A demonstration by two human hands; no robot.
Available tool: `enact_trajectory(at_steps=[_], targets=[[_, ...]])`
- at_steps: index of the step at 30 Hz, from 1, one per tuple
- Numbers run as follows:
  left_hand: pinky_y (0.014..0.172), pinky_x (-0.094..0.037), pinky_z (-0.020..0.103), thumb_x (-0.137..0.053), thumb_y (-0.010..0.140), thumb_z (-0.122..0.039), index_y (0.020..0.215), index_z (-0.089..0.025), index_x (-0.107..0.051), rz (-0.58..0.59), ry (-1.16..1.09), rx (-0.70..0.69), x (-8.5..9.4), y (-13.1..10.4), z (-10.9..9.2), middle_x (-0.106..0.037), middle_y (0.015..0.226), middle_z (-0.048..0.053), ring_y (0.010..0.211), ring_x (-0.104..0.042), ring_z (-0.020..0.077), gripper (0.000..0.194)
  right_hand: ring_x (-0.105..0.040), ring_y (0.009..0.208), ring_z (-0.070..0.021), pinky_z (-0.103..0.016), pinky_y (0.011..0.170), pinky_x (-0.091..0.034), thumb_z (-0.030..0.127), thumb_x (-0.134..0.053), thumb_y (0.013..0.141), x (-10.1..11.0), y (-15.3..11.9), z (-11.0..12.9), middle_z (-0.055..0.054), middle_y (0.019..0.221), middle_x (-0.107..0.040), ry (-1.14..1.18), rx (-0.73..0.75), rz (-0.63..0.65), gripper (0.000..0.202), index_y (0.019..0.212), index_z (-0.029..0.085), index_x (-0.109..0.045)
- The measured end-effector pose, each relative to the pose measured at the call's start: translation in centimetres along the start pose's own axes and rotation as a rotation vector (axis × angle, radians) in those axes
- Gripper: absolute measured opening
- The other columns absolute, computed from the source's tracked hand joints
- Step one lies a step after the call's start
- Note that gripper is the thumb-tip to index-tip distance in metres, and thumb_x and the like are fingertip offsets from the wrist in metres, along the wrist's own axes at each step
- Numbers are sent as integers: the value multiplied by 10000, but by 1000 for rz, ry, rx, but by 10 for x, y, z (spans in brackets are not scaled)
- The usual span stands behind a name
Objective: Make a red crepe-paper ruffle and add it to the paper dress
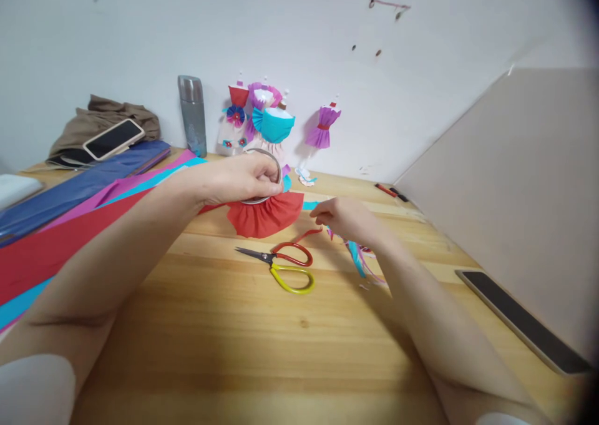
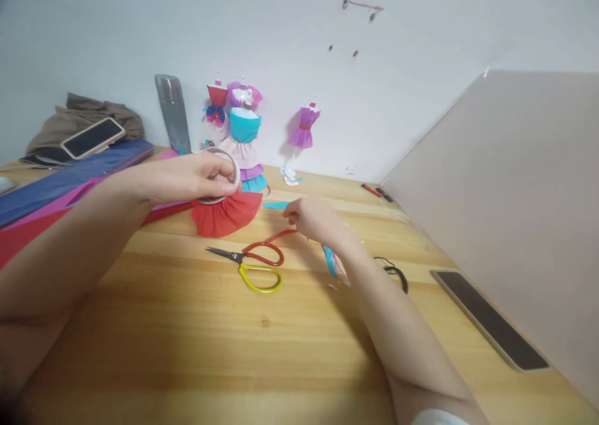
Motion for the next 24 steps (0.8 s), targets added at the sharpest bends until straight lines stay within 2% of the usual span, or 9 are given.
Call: enact_trajectory(at_steps=[3, 7, 10, 13, 17, 20, 22, 24], targets=[[541, -258, 238, -635, 868, -146, 621, -159, -503, -58, -94, 33, -3, 2, -1, -431, 581, -43, 522, -390, 68, 280, -712, 766, -186, -253, 660, -473, 123, -456, 922, 6, -4, 6, -92, 939, -793, 141, -38, -2, 325, 1069, 151, -745], [514, -238, 227, -608, 938, -163, 624, -157, -488, -195, -498, 37, -7, 5, 2, -385, 527, -55, 458, -319, 38, 336, -646, 693, -169, -260, 612, -393, 174, -620, 867, -8, -14, 28, -51, 822, -760, 40, 139, 224, 134, 885, 184, -752], [491, -242, 223, -614, 952, -155, 607, -147, -513, -324, -797, 13, -6, 5, 5, -402, 521, -37, 452, -299, 39, 360, -597, 650, -145, -259, 579, -338, 162, -685, 801, -23, -21, 44, -8, 769, -719, 38, 249, 330, 103, 892, 205, -707], [529, -356, 211, -604, 950, -119, 613, -139, -534, -375, -1005, 28, -5, 4, 6, -477, 572, -13, 493, -406, 57, 345, -565, 645, -139, -263, 573, -293, 121, -692, 757, -28, -23, 55, 15, 759, -679, 4, 290, 295, 196, 921, 223, -665], [726, -520, 283, -548, 950, -83, 667, -124, -583, -389, -1145, 1, -2, 2, 3, -559, 656, 14, 620, -564, 105, 288, -583, 664, -155, -268, 576, -290, 148, -634, 822, -23, -21, 53, -19, 791, -697, -43, 227, 226, 113, 892, 208, -698], [843, -545, 344, -515, 967, -111, 754, -105, -632, -346, -1229, 15, -3, 0, 0, -567, 693, 28, 710, -623, 144, 243, -624, 734, -172, -265, 623, -336, 137, -573, 863, -18, -16, 48, -48, 834, -729, -47, 230, 180, 197, 923, 198, -750], [872, -554, 361, -485, 974, -112, 745, -107, -619, -317, -1262, 41, -5, -1, -1, -573, 707, 32, 716, -633, 143, 265, -643, 769, -169, -256, 653, -362, 136, -567, 876, -21, -12, 43, -43, 863, -745, -30, 234, 190, 218, 941, 209, -762], [889, -566, 379, -480, 930, -34, 707, -113, -591, -369, -1258, 11, -1, -6, -4, -582, 713, 30, 737, -654, 145, 262, -655, 775, -169, -253, 668, -379, 124, -571, 876, -26, -6, 32, -50, 887, -756, -29, 175, 199, 220, 926, 209, -768]])
Point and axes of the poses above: each hand's wrist, its own y-axis towards the middle knuckle, its own x-axis out of the back of the hand, z = x × y, the point moved 6 cm from there along y, towards the middle knuckle
